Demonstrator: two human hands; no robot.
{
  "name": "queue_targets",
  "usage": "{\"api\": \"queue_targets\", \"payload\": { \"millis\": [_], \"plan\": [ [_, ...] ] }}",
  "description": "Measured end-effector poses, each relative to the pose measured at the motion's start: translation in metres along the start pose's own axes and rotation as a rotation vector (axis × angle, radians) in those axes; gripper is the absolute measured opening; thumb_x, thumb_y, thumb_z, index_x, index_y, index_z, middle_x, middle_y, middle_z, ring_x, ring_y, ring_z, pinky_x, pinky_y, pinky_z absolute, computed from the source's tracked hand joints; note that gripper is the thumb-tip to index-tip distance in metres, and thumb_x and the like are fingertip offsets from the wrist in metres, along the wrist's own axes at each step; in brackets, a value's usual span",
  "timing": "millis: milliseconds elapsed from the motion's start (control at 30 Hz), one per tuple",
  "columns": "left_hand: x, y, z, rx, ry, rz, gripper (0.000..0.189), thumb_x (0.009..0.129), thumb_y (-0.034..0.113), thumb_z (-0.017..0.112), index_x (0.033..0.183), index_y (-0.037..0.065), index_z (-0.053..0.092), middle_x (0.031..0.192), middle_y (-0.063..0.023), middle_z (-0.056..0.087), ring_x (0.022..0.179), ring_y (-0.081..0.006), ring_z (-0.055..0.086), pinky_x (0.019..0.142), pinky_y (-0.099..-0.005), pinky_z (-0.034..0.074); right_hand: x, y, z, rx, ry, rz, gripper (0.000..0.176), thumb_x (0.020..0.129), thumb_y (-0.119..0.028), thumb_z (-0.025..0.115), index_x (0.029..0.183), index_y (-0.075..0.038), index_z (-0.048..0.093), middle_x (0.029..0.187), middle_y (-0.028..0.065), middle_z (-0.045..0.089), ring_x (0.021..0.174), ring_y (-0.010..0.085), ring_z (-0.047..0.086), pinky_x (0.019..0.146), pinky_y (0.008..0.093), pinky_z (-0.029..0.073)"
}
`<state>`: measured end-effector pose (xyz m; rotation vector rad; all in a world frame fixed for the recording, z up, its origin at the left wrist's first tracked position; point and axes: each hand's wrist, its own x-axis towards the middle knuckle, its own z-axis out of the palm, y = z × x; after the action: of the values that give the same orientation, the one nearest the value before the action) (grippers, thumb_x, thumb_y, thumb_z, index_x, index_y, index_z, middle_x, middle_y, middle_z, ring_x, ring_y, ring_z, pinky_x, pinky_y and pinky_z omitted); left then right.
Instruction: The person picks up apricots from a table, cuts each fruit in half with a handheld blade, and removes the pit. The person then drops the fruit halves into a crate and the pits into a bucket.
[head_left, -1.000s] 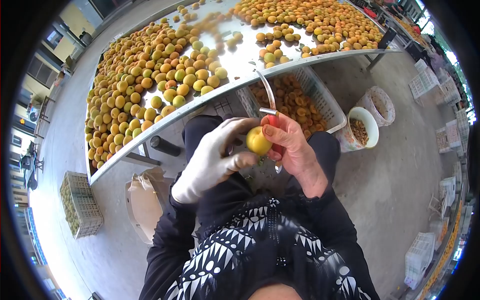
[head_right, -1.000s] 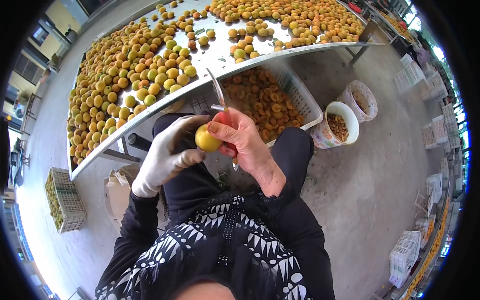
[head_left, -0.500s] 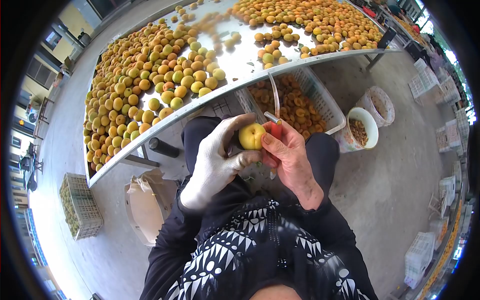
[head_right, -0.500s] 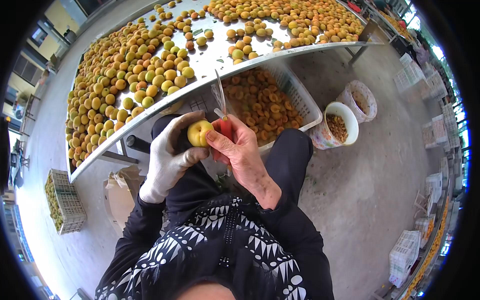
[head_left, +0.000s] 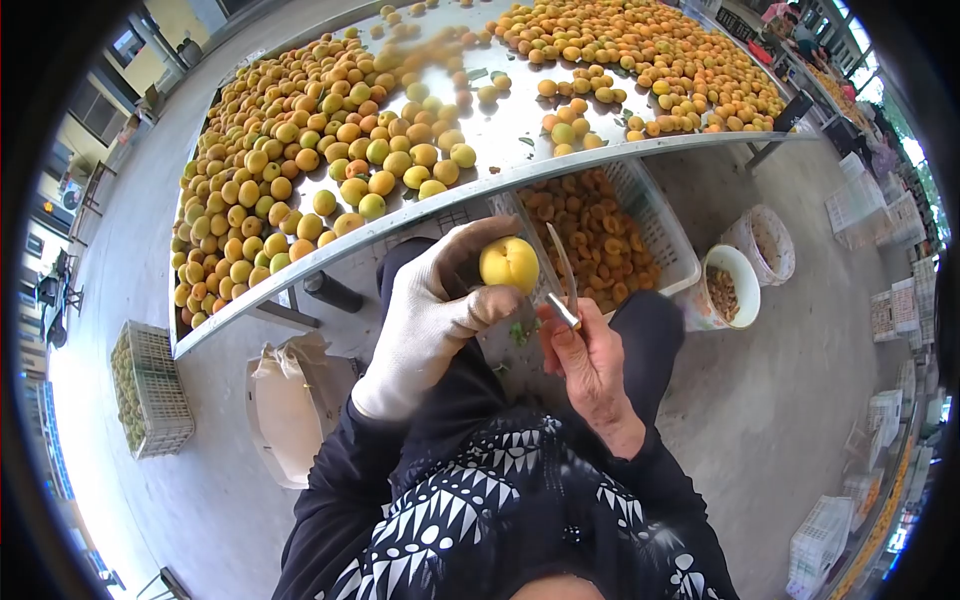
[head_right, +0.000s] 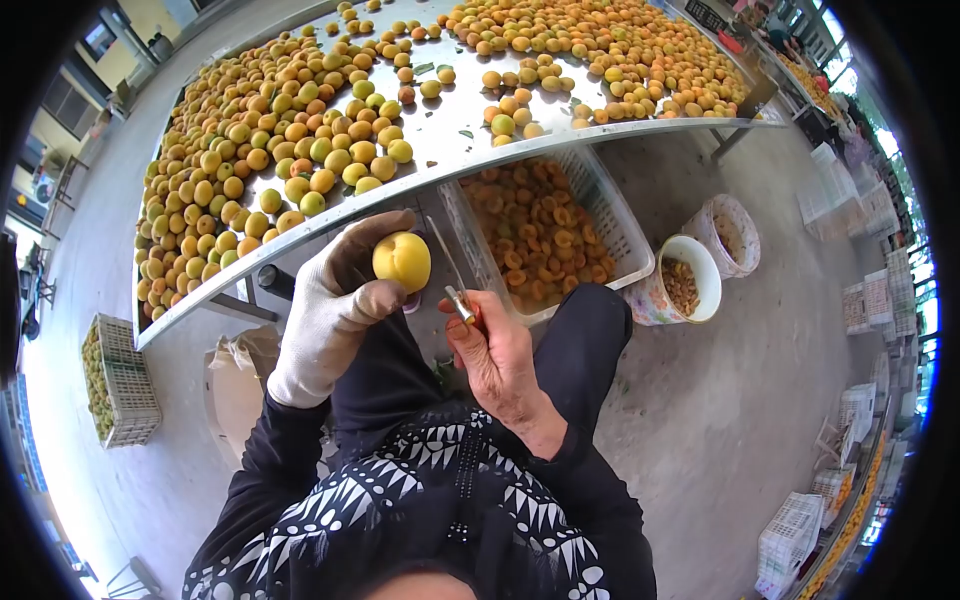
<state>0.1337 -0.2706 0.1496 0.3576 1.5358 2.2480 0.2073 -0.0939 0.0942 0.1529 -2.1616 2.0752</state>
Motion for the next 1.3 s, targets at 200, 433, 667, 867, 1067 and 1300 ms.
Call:
{"api": "queue_targets", "payload": {
  "millis": [200, 433, 667, 867, 1067, 1300],
  "plan": [
    [0.001, 0.003, 0.003, 0.034, 0.01, 0.085, 0.07, 0.076, 0.025, 0.085, 0.13, -0.003, 0.052, 0.114, -0.0057, 0.061, 0.104, -0.0119, 0.057, 0.091, -0.0255, 0.047, -0.007, 0.009, 0.005, -0.101, 0.009, -0.131, 0.028, 0.098, -0.024, 0.06, 0.111, -0.001, 0.053, 0.071, 0.001, 0.051, 0.056, 0.0096, 0.048, 0.054, 0.0228, 0.04],
    [-0.001, 0.008, 0.012, 0.112, 0.093, 0.122, 0.07, 0.074, 0.02, 0.086, 0.13, -0.005, 0.052, 0.116, -0.007, 0.06, 0.106, -0.0132, 0.058, 0.093, -0.0267, 0.048, -0.004, 0.003, 0.006, -0.231, -0.003, -0.225, 0.024, 0.096, -0.018, 0.062, 0.109, 0.0, 0.052, 0.071, 0.0049, 0.052, 0.056, 0.0156, 0.05, 0.054, 0.0257, 0.042],
    [0.0, 0.0, 0.013, 0.206, 0.152, 0.218, 0.067, 0.076, 0.016, 0.084, 0.13, -0.005, 0.052, 0.116, -0.0076, 0.06, 0.106, -0.0139, 0.058, 0.091, -0.0264, 0.049, 0.001, 0.003, 0.009, -0.275, 0.029, -0.269, 0.021, 0.098, -0.017, 0.059, 0.105, 0.0, 0.05, 0.069, 0.007, 0.052, 0.055, 0.0177, 0.053, 0.053, 0.0274, 0.043],
    [0.0, -0.013, 0.006, 0.422, 0.16, 0.349, 0.065, 0.078, 0.017, 0.083, 0.13, -0.006, 0.052, 0.119, -0.0105, 0.059, 0.108, -0.0161, 0.059, 0.093, -0.0286, 0.049, 0.009, 0.018, 0.003, -0.348, -0.016, -0.377, 0.018, 0.099, -0.017, 0.056, 0.097, 0.0, 0.048, 0.066, 0.0092, 0.048, 0.052, 0.0261, 0.051, 0.05, 0.0327, 0.041],
    [0.004, -0.02, 0.004, 0.459, 0.195, 0.357, 0.062, 0.08, 0.018, 0.081, 0.129, -0.006, 0.052, 0.117, -0.0107, 0.06, 0.106, -0.0171, 0.059, 0.092, -0.0296, 0.049, 0.018, 0.027, 0.006, -0.345, -0.094, -0.325, 0.018, 0.098, -0.015, 0.056, 0.096, -0.001, 0.045, 0.067, 0.0112, 0.048, 0.054, 0.0299, 0.052, 0.051, 0.0363, 0.04],
    [0.017, -0.038, -0.004, 0.165, 0.22, 0.147, 0.044, 0.093, 0.025, 0.068, 0.125, -0.002, 0.055, 0.104, -0.0064, 0.061, 0.085, -0.0083, 0.057, 0.075, -0.0229, 0.048, 0.022, 0.039, 0.011, -0.357, -0.122, -0.164, 0.018, 0.096, -0.01, 0.056, 0.098, -0.001, 0.041, 0.07, 0.0189, 0.054, 0.064, 0.0422, 0.057, 0.054, 0.0428, 0.042]
  ]
}}
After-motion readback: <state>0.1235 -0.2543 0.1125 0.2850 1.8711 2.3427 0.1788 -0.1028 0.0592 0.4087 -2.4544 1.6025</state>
